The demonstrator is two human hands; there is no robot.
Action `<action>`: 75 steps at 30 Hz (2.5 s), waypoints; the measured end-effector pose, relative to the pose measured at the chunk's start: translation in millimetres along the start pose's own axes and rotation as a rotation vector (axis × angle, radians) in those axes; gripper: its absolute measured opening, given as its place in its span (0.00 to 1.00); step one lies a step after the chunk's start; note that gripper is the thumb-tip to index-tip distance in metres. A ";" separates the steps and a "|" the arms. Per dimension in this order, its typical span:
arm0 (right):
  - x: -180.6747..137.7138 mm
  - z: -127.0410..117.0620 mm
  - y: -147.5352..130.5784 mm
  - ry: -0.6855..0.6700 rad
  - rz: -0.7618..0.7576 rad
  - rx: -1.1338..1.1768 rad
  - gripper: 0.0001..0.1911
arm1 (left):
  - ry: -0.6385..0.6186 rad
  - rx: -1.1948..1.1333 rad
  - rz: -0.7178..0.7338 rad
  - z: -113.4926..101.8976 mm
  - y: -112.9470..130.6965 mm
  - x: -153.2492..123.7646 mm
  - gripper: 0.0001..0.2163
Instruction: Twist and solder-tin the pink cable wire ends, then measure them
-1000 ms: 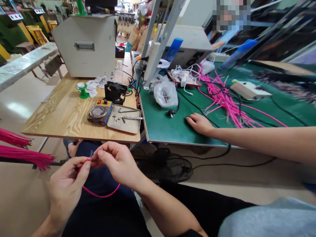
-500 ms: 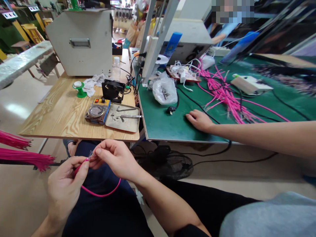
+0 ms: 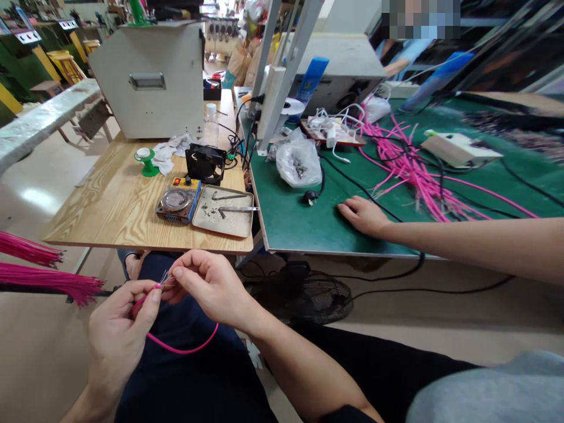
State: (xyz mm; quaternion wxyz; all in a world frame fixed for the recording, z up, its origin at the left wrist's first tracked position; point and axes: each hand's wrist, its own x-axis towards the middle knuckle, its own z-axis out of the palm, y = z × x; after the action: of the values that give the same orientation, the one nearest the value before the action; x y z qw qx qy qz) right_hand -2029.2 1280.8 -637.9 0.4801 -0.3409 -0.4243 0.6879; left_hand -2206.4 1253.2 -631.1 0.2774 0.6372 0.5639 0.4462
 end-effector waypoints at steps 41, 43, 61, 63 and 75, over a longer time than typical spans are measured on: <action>-0.9 0.9 1.3 -0.001 -0.026 -0.122 0.11 | 0.063 0.106 0.150 5.5 0.0 -3.4 0.07; 0.3 0.0 2.9 0.064 -0.072 -0.223 0.08 | 0.091 0.117 0.153 5.9 -2.6 -4.5 0.07; 6.2 -6.5 17.6 0.216 -0.231 -0.316 0.05 | 0.119 0.111 0.094 3.1 -16.9 -7.6 0.06; 4.8 -7.6 20.1 0.200 -0.246 -0.356 0.09 | 0.123 0.114 0.083 2.9 -17.3 -7.6 0.06; 1.8 -4.6 22.6 0.156 -0.222 -0.381 0.07 | 0.129 0.119 0.116 3.2 -14.8 -5.6 0.06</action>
State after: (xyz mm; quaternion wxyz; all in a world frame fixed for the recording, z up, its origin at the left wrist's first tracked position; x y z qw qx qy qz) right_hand -2034.1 1279.6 -660.5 0.5111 -0.4287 -0.5432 0.5099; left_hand -2210.4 1251.3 -646.6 0.1758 0.6541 0.5681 0.4674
